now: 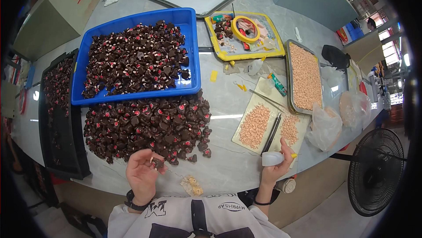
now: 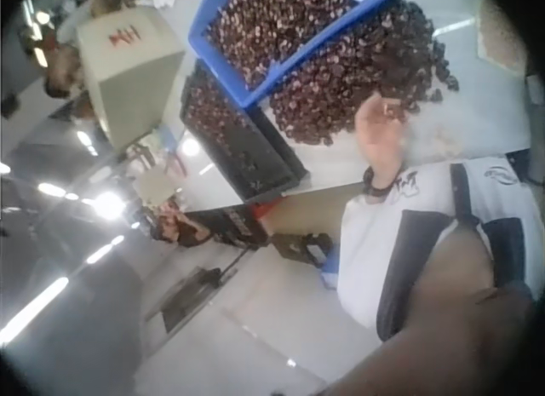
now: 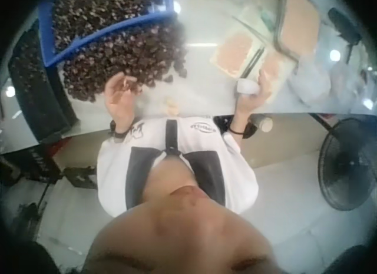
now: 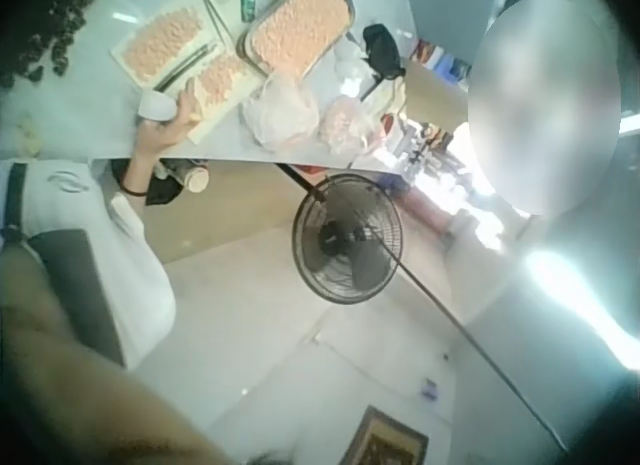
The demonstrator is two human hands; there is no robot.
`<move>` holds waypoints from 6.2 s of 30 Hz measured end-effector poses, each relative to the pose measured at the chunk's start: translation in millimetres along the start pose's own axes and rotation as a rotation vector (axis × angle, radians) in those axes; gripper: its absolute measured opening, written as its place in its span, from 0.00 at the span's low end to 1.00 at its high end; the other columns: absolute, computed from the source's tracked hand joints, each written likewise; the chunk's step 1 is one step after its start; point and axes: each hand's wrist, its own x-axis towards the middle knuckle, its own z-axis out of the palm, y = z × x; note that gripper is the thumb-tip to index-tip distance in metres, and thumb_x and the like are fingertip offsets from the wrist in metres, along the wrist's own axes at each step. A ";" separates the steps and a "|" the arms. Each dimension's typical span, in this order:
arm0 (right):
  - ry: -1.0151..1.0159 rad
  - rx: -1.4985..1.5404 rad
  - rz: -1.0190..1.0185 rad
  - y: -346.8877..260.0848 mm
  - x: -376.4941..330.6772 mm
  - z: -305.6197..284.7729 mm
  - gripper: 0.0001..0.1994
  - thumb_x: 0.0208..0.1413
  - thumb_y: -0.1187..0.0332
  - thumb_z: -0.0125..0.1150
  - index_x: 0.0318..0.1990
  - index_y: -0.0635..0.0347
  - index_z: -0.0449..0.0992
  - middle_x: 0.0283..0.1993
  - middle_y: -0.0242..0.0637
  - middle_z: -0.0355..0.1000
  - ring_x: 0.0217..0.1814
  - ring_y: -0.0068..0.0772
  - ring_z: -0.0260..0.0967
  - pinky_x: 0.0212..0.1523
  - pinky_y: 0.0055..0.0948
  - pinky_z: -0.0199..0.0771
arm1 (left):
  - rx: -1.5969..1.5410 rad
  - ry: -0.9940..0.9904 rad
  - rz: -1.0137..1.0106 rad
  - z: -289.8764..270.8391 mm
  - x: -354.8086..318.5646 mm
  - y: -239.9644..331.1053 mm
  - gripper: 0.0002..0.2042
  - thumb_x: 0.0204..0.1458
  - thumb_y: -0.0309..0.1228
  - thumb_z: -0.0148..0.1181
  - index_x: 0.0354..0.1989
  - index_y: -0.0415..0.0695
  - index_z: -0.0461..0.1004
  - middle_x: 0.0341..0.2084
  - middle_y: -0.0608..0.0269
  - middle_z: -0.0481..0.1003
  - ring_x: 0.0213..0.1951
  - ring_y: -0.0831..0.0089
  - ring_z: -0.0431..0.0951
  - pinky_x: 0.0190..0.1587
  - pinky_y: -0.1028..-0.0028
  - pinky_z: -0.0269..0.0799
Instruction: The person assembles miniature figurines by applying adhesive using a needle-tip squeeze bottle and attaching small accessories to each figurine by hand.
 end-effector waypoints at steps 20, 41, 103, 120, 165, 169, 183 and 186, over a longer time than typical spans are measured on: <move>-0.018 -0.003 -0.061 0.2 4.6 2.7 0.19 0.40 0.85 0.47 0.44 0.60 0.66 0.47 0.45 0.68 0.46 0.41 0.60 0.47 0.32 0.61 | 0.449 -0.172 0.174 -16.3 79.7 53.5 0.11 0.49 0.23 0.51 0.42 0.37 0.64 0.36 0.57 0.70 0.38 0.76 0.70 0.41 0.78 0.66; 0.055 0.229 0.015 -5.3 -4.9 10.1 0.17 0.47 0.83 0.48 0.46 0.66 0.58 0.50 0.45 0.62 0.52 0.36 0.61 0.50 0.30 0.66 | 1.271 0.544 0.394 -156.7 -19.7 28.1 0.19 0.50 0.17 0.41 0.52 0.38 0.61 0.45 0.52 0.67 0.45 0.63 0.70 0.43 0.74 0.67; -0.593 0.772 -0.409 -117.0 23.8 21.7 0.22 0.45 0.66 0.62 0.41 0.52 0.52 0.40 0.51 0.70 0.40 0.46 0.66 0.39 0.37 0.66 | 0.126 -0.777 -0.383 8.1 9.2 5.2 0.08 0.50 0.27 0.52 0.37 0.38 0.67 0.26 0.67 0.70 0.25 0.83 0.67 0.29 0.81 0.64; -0.628 0.711 -0.490 -121.3 14.5 45.6 0.19 0.39 0.76 0.62 0.38 0.51 0.60 0.42 0.40 0.69 0.42 0.41 0.64 0.37 0.35 0.66 | -0.128 -0.587 -0.507 20.8 7.0 -4.7 0.25 0.46 0.16 0.54 0.54 0.36 0.56 0.43 0.58 0.68 0.45 0.77 0.69 0.45 0.78 0.67; -0.645 1.076 -0.231 -108.9 0.9 45.8 0.26 0.58 0.48 0.30 0.34 0.65 0.66 0.17 0.46 0.70 0.33 0.55 0.71 0.25 0.39 0.74 | -0.364 -0.529 -0.555 2.6 5.9 -24.3 0.17 0.43 0.17 0.58 0.42 0.37 0.63 0.37 0.62 0.68 0.41 0.79 0.70 0.45 0.77 0.67; -0.668 1.072 -0.280 -107.0 0.9 46.2 0.26 0.58 0.48 0.30 0.35 0.65 0.65 0.17 0.45 0.70 0.33 0.56 0.71 0.26 0.40 0.74 | -0.340 -0.507 -0.567 1.8 6.8 -23.0 0.16 0.44 0.20 0.58 0.42 0.38 0.63 0.37 0.63 0.68 0.41 0.79 0.70 0.46 0.77 0.67; -0.623 1.064 -0.199 -109.8 -3.5 45.0 0.26 0.58 0.46 0.33 0.35 0.63 0.66 0.18 0.44 0.70 0.33 0.53 0.72 0.26 0.37 0.73 | -0.331 -0.518 -0.571 2.4 3.6 -24.5 0.16 0.44 0.19 0.58 0.42 0.38 0.63 0.38 0.64 0.67 0.42 0.80 0.69 0.47 0.78 0.66; -0.616 1.069 -0.215 -109.4 -2.4 45.8 0.26 0.58 0.47 0.33 0.35 0.64 0.67 0.19 0.44 0.71 0.32 0.52 0.72 0.25 0.35 0.73 | -0.334 -0.526 -0.582 3.4 4.1 -23.9 0.16 0.44 0.19 0.58 0.42 0.38 0.63 0.38 0.65 0.67 0.42 0.80 0.69 0.47 0.78 0.66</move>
